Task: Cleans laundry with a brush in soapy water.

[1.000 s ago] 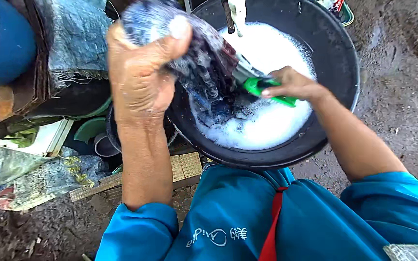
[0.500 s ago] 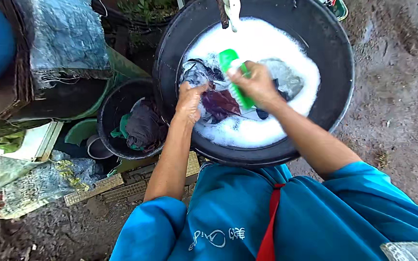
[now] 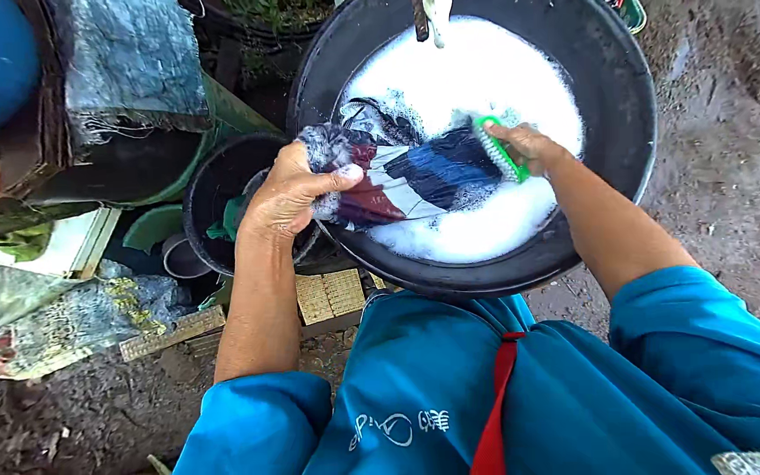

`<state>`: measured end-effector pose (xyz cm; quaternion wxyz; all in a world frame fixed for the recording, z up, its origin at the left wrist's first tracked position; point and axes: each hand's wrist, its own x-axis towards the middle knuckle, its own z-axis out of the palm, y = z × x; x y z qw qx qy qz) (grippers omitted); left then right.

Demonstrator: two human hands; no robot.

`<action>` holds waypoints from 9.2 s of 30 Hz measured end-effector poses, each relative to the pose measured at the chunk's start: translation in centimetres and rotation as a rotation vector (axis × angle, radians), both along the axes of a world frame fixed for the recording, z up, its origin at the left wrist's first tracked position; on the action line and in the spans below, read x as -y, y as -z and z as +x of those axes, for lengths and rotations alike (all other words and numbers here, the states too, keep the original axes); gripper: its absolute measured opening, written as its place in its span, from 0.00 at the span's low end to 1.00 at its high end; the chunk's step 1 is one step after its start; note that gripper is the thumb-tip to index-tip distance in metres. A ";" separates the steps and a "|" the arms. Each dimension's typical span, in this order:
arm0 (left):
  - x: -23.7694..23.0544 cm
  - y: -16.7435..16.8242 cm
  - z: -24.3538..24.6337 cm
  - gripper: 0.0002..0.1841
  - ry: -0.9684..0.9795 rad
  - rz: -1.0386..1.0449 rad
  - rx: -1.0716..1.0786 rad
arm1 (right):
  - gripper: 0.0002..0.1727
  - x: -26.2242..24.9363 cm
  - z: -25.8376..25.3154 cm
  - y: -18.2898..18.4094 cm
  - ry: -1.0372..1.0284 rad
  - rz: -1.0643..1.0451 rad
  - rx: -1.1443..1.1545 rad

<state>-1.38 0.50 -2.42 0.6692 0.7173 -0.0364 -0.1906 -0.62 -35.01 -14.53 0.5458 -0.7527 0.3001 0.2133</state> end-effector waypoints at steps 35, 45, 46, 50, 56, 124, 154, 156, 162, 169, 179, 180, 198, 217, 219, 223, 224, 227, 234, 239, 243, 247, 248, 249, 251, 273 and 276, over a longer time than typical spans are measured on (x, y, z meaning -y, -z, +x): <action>-1.5 -3.1 1.1 0.11 -0.331 0.185 0.462 | 0.07 0.1 -1.1 -7.4 -0.359 -0.172 0.590; 5.1 5.4 0.6 0.15 -0.582 0.177 0.281 | 0.25 -12.8 -1.1 -8.5 -0.240 -0.006 0.530; 5.5 4.6 0.9 0.14 -0.624 0.099 0.267 | 0.25 -15.5 -1.1 -8.2 -0.281 -0.007 0.588; 1.6 -1.1 2.0 0.16 -0.748 -0.243 0.296 | 0.35 -14.0 1.4 -0.6 -0.396 -0.259 0.408; -3.9 -2.8 1.8 0.13 -0.674 -0.153 0.441 | 0.42 0.4 1.0 1.2 -0.207 -0.560 0.114; -1.8 8.9 -0.1 0.09 0.186 0.907 0.666 | 0.40 -14.6 1.9 1.1 -0.586 -0.428 0.180; -1.5 8.5 -0.1 0.07 0.198 0.933 0.620 | 0.40 -16.1 2.8 0.3 -0.675 -0.482 0.225; -1.4 8.5 -0.1 0.07 0.192 0.929 0.637 | 0.42 -11.3 3.9 1.1 -0.582 -0.560 0.153; -1.4 8.5 0.2 0.07 0.201 0.956 0.608 | 0.38 -10.5 3.9 -1.7 -0.358 -0.525 0.181; -1.5 8.6 0.0 0.06 0.202 0.950 0.625 | 0.40 -15.1 2.2 0.6 -0.622 -0.465 0.224; -1.2 8.4 0.2 0.06 0.192 0.961 0.600 | 0.34 -12.5 2.0 -1.6 -0.400 -0.457 0.251; -1.3 8.6 0.0 0.05 0.189 0.959 0.610 | 0.34 -15.7 1.5 -2.0 -0.514 -0.416 0.293; -1.5 8.8 -0.1 0.04 0.179 0.954 0.611 | 0.37 -19.3 1.3 -1.0 -0.706 -0.394 0.329; -1.5 8.5 -0.1 0.05 0.192 0.952 0.588 | 0.42 -12.3 4.0 1.7 -0.531 -0.505 0.182; -1.3 8.6 -0.1 0.05 0.184 0.948 0.584 | 0.42 -8.3 4.7 2.0 -0.428 -0.576 0.141; -1.3 8.6 0.0 0.05 0.153 0.952 0.590 | 0.39 -8.2 5.6 0.1 -0.270 -0.563 0.134; -1.3 8.6 0.1 0.05 0.151 0.953 0.595 | 0.38 -10.4 5.2 -1.0 -0.300 -0.521 0.196; -1.3 8.9 0.0 0.03 0.145 0.946 0.616 | 0.35 -18.8 2.4 -2.3 -0.594 -0.387 0.366; -1.2 8.7 -0.1 0.04 0.153 0.944 0.604 | 0.43 -8.2 5.9 2.0 -0.443 -0.617 0.154; -1.2 8.6 0.1 0.06 0.130 0.949 0.594 | 0.38 -11.4 4.9 -0.8 -0.336 -0.512 0.229; -1.4 9.0 0.0 0.04 0.146 0.955 0.604 | 0.36 -19.1 0.5 -0.6 -0.685 -0.377 0.360; -1.3 8.5 0.1 0.05 0.167 0.961 0.589 | 0.42 -9.8 3.0 2.5 -0.519 -0.538 0.192; -1.3 8.6 0.0 0.06 0.165 0.959 0.591 | 0.42 -7.2 3.1 2.5 -0.471 -0.585 0.147; -1.3 8.5 0.1 0.06 0.160 0.958 0.598 | 0.41 -4.9 3.1 2.2 -0.427 -0.637 0.098; -1.1 8.4 0.2 0.07 0.159 0.958 0.591 | 0.38 -1.1 2.9 1.4 -0.357 -0.724 0.010; 5.4 5.0 -1.9 0.27 0.308 0.597 0.178 | 0.04 -10.5 -1.3 -7.1 0.393 0.394 0.208; 7.7 5.4 1.2 0.42 0.113 0.701 0.171 | 0.13 -11.0 -2.6 -12.8 0.240 0.497 0.414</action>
